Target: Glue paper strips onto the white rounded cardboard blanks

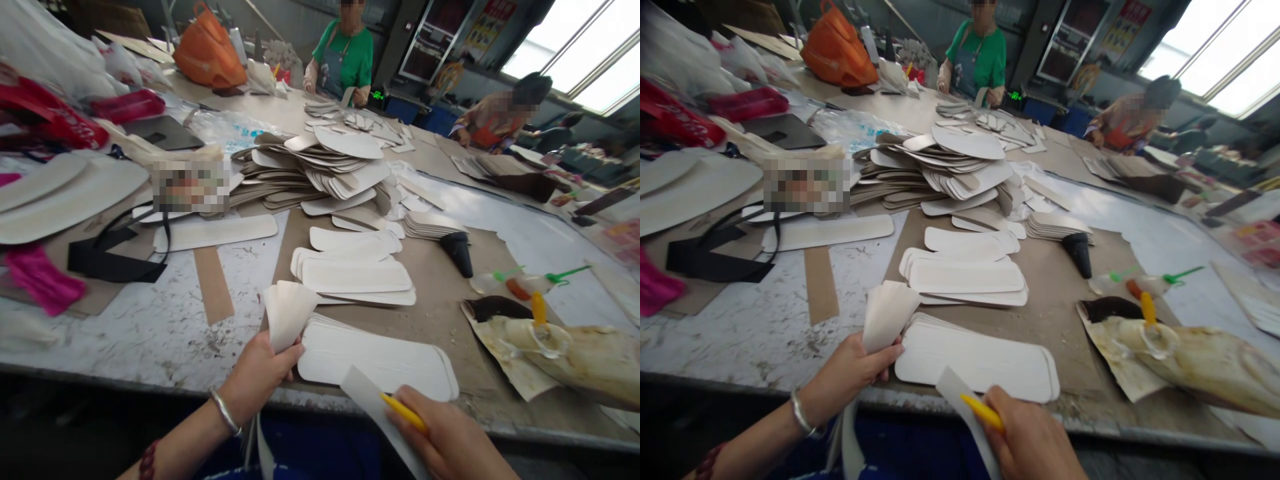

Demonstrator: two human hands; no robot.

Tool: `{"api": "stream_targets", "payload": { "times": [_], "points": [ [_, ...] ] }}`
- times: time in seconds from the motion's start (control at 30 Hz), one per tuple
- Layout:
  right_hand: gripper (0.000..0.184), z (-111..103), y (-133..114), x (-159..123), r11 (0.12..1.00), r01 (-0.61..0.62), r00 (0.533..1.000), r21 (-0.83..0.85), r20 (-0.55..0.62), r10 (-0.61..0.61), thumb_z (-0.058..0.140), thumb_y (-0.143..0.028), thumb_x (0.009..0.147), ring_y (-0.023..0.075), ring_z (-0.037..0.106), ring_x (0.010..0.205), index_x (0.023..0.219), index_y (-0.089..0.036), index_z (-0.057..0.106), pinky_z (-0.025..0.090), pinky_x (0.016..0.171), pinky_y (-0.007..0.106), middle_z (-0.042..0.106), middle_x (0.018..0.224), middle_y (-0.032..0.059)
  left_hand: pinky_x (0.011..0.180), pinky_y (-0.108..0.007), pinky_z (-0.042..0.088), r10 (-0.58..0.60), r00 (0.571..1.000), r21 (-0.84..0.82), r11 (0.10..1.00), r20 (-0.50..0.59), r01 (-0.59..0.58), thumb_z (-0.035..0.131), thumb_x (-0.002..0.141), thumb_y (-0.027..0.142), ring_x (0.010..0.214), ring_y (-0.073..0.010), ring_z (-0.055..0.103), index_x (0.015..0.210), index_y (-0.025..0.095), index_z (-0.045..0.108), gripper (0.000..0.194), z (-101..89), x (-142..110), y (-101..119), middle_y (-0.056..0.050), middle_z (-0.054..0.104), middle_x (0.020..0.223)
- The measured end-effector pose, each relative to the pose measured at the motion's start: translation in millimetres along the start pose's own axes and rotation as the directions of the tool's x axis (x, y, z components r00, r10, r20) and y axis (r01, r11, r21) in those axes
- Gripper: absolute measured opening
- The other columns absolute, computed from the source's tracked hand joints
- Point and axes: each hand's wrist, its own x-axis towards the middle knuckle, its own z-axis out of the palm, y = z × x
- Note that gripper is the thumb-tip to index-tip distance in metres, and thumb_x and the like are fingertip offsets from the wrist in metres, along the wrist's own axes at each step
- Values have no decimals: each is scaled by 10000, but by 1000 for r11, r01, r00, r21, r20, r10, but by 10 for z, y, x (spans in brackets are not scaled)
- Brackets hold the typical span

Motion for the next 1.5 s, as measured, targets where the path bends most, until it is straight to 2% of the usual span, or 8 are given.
{"api": "stream_targets", "payload": {
  "times": [0.07,0.2,0.43,0.77,1.03,1.17,1.33,1.5],
  "points": [
    [270,3,-117,283,1000,3,985,-31,173,3,456,-367,835,132,481,548,629,-207,526,321,527,239,561,597,-16,435,-242,338,-8,1000,13,1000,7,8,586,616,366,390,-116,439,634,158,574,209,-3,14,9,60,489,393],
    [238,-46,-303,743,1000,-12,944,22,329,4,484,-318,802,90,369,503,613,-177,518,256,475,210,441,544,-58,431,-237,328,-25,999,20,999,28,24,564,632,356,404,-109,426,666,149,586,211,-12,42,-32,48,516,425],
    [223,-38,-349,1018,989,46,952,-141,307,0,506,-276,788,94,377,516,610,-162,576,235,480,217,458,555,-38,425,-240,324,-74,996,16,997,55,73,571,627,392,407,-117,427,675,133,598,265,-16,92,-61,31,529,438],
    [205,-75,-446,996,970,29,946,-242,319,51,522,-290,806,120,457,545,665,-178,620,265,500,221,585,621,-2,445,-239,344,-85,996,65,994,22,83,533,655,343,431,-126,447,707,160,593,199,-5,46,-28,46,522,460],
    [191,-26,-447,1000,943,53,958,-327,285,45,540,-310,809,151,540,573,729,-192,666,276,507,236,661,682,34,628,-299,430,-6,997,167,986,-81,19,574,623,401,648,-224,582,598,190,586,213,63,-6,75,-9,611,583],
    [194,-42,-445,918,928,49,969,-370,241,45,552,-334,800,179,573,612,733,-193,667,269,510,247,671,701,54,517,-293,404,-20,995,171,985,-98,37,569,623,406,510,-204,542,579,200,557,211,97,17,34,19,531,447],
    [165,-291,-83,535,957,-41,976,-286,192,99,501,-296,812,159,562,639,717,-207,602,319,558,238,636,706,9,418,-277,349,-64,994,158,984,-88,77,572,587,458,377,-164,451,563,197,542,264,106,39,6,22,494,374],
    [235,-472,407,157,920,-275,961,-281,-52,272,396,-339,861,179,569,685,734,-205,541,370,620,262,618,732,22,416,-275,387,-99,989,151,982,-107,115,602,552,476,376,-171,476,621,194,563,293,101,34,5,21,514,361]
  ]
}}
